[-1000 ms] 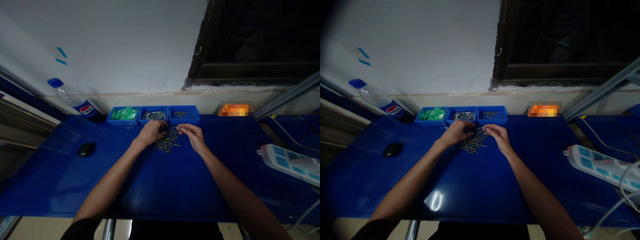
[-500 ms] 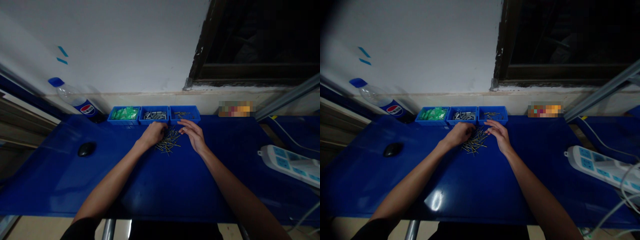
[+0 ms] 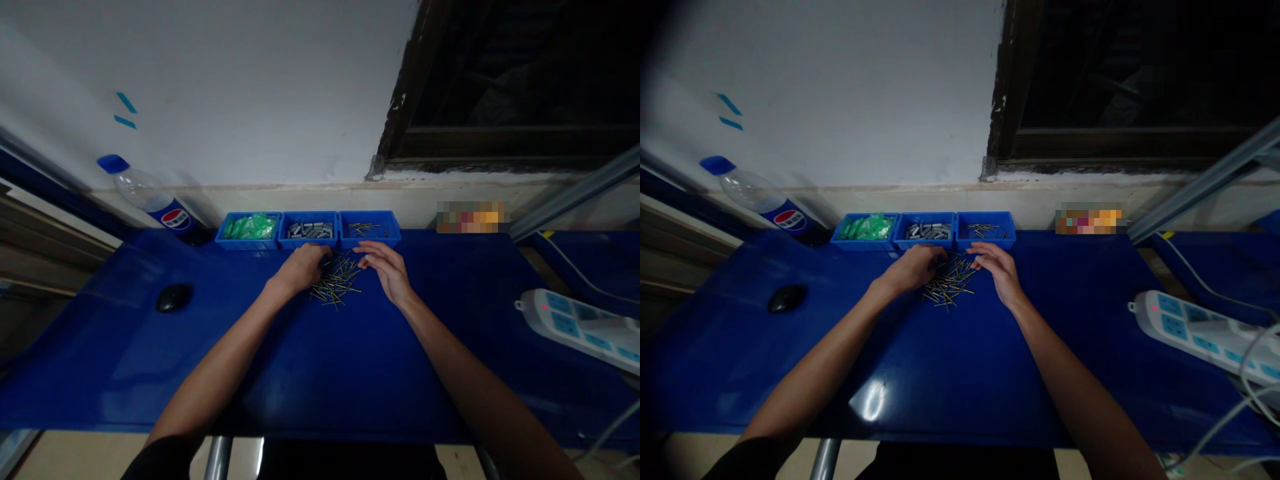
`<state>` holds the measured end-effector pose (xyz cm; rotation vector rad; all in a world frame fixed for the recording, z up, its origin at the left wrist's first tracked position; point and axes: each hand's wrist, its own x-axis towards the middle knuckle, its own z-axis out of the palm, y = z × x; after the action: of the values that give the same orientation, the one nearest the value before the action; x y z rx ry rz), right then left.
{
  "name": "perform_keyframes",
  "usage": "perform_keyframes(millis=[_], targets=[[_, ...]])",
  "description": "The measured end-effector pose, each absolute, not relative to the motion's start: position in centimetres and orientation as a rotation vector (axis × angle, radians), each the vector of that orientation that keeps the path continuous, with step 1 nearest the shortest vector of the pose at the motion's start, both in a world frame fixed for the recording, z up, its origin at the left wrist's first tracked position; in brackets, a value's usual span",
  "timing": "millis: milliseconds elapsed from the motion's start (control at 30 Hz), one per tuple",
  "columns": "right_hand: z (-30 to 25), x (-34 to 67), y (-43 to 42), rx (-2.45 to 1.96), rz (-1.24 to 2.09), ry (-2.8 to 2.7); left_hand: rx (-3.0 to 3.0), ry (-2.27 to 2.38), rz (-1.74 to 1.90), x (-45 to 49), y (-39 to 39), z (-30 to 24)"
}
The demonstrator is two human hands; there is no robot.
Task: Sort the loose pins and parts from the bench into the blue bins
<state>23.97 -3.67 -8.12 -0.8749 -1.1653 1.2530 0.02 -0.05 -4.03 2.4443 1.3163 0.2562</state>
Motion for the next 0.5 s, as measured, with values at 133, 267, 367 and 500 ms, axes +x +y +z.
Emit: perform_keyframes(millis=[133, 267, 367, 500], targets=[[-8.0, 23.9, -3.7, -0.892, 1.257, -1.159, 2.417, 1.262, 0.311, 0.0, 0.2, -4.2], [-7.8, 23.8, -3.7, -0.903, 1.253, -1.157, 2.341, 1.176, 0.46, 0.1, 0.2, -3.4], [-7.8, 23.8, -3.7, -0.895, 1.257, -1.15, 2.23, 1.111, 0.614, 0.5, 0.1, -2.8], [-8.1, 23.8, -3.6, -0.876, 1.258, -1.156, 2.005, 1.064, 0.777, 1.1, -0.1, -2.3]])
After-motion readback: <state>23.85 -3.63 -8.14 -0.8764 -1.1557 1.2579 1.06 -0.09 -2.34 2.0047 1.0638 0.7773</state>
